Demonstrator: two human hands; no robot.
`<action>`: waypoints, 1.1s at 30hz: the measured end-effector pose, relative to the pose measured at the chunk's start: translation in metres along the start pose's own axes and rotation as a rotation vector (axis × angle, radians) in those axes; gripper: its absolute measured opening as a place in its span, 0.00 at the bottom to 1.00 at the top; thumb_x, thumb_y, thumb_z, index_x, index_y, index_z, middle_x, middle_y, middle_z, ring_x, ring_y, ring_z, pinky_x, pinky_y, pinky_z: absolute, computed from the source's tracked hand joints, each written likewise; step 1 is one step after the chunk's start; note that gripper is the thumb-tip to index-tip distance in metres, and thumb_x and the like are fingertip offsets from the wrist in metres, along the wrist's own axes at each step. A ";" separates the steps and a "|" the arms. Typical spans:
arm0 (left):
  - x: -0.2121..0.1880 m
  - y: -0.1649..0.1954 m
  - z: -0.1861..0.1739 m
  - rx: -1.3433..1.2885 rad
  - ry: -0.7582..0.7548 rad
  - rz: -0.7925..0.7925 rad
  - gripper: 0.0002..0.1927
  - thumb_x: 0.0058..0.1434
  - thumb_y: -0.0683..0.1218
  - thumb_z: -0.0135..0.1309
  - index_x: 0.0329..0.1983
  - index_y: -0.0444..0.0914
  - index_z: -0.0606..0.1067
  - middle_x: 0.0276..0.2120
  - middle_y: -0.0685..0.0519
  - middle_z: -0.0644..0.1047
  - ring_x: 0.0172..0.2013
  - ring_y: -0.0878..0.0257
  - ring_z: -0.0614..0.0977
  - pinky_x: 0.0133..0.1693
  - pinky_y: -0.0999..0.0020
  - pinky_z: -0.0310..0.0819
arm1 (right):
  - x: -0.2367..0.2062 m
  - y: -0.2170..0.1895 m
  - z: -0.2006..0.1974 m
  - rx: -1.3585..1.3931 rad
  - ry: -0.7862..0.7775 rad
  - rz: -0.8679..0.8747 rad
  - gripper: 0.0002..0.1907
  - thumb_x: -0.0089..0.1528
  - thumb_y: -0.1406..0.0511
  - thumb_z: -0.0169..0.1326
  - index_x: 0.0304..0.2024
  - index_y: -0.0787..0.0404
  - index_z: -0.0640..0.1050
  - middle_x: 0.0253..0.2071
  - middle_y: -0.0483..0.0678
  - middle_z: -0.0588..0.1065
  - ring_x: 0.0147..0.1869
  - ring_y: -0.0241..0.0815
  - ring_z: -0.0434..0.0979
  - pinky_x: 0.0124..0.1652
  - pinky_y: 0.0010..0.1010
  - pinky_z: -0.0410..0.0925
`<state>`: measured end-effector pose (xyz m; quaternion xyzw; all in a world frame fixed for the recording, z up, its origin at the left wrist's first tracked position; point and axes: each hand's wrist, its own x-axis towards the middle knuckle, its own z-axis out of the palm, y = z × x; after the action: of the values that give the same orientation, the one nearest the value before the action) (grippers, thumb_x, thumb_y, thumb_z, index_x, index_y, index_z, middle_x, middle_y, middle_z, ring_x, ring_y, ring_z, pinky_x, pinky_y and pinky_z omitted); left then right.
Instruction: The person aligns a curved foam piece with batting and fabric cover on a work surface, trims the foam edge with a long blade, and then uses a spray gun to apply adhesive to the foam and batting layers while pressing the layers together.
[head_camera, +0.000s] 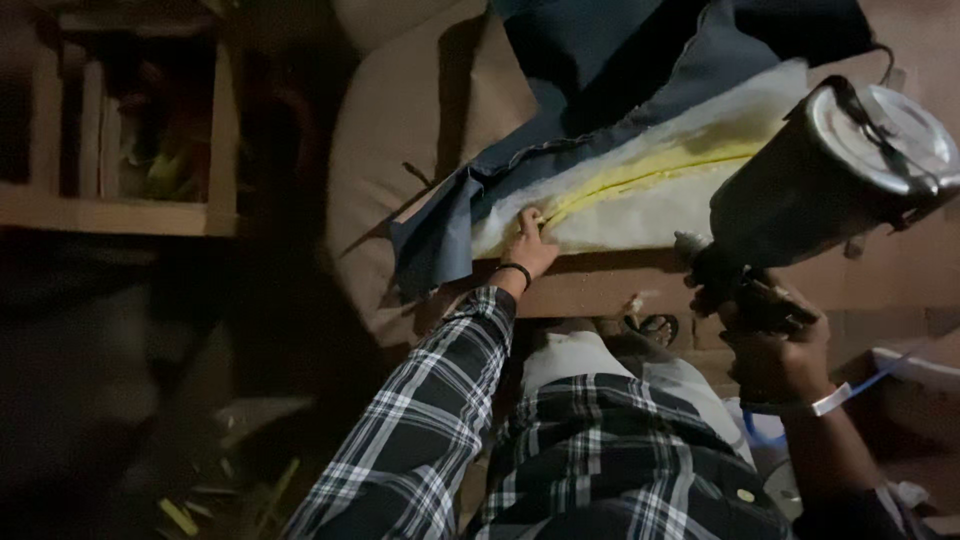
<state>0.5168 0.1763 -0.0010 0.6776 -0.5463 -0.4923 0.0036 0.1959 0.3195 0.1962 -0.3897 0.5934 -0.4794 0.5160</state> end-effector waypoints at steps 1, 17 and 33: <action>0.007 -0.004 0.005 -0.076 0.053 0.096 0.39 0.62 0.49 0.55 0.71 0.50 0.48 0.44 0.34 0.77 0.33 0.41 0.77 0.36 0.46 0.70 | -0.001 -0.003 0.001 -0.021 0.022 0.006 0.10 0.61 0.73 0.58 0.45 0.67 0.76 0.36 0.44 0.73 0.38 0.34 0.71 0.33 0.25 0.65; 0.008 0.010 0.005 0.101 0.078 0.302 0.42 0.59 0.55 0.57 0.70 0.43 0.48 0.47 0.34 0.79 0.44 0.35 0.80 0.47 0.43 0.73 | 0.000 -0.036 0.013 -0.032 0.039 -0.027 0.19 0.64 0.71 0.58 0.58 0.69 0.76 0.44 0.48 0.76 0.41 0.36 0.74 0.35 0.26 0.67; 0.004 0.092 0.022 0.380 0.187 0.162 0.46 0.56 0.62 0.53 0.70 0.33 0.54 0.37 0.34 0.80 0.39 0.38 0.83 0.41 0.42 0.77 | 0.014 -0.047 -0.016 0.087 0.102 -0.035 0.19 0.65 0.70 0.55 0.58 0.72 0.74 0.47 0.54 0.80 0.48 0.40 0.80 0.46 0.29 0.71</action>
<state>0.4340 0.1483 0.0344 0.6626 -0.6792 -0.3139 -0.0340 0.1767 0.2977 0.2385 -0.3522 0.5906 -0.5330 0.4930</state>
